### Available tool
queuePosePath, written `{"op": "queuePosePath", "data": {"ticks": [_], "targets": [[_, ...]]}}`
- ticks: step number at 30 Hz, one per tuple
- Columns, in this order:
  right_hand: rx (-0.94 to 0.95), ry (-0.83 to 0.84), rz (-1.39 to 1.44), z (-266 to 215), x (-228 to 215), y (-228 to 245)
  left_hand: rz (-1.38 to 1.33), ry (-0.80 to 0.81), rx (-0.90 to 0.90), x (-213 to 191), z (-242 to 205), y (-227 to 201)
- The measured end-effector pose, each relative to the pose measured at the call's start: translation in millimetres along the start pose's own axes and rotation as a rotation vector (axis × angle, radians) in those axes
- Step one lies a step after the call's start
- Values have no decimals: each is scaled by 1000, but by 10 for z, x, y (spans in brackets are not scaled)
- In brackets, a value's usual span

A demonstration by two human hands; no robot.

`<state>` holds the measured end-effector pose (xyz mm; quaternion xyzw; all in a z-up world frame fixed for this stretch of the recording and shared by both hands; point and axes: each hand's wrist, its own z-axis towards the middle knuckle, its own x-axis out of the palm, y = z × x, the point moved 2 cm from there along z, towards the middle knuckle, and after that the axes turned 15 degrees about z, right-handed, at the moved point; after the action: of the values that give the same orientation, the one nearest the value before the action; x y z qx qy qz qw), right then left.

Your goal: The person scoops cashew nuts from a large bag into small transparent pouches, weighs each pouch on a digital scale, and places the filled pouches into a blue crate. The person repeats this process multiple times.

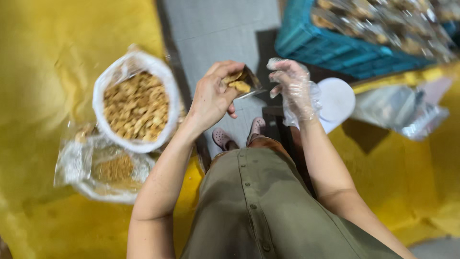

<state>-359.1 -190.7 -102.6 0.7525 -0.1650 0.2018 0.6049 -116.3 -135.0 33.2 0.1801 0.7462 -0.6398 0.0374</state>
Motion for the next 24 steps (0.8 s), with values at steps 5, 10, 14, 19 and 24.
{"op": "queuePosePath", "data": {"ticks": [5,10,14,19,24], "targets": [[-215,-432,25,-778,-1041,636,-24,227,173,900,402,-459],[-311,-603,83,-1444,-1707,779,-116,354,212,1901,829,-555],[-272,-670,91,-1912,-2090,692,-128,365,157,2555,1080,-409],[-271,-697,95,-2341,-2457,500,-180,379,114,2983,1299,-159],[-250,-680,109,-2486,-2693,427,-57,314,211,2983,1297,-241]]}}
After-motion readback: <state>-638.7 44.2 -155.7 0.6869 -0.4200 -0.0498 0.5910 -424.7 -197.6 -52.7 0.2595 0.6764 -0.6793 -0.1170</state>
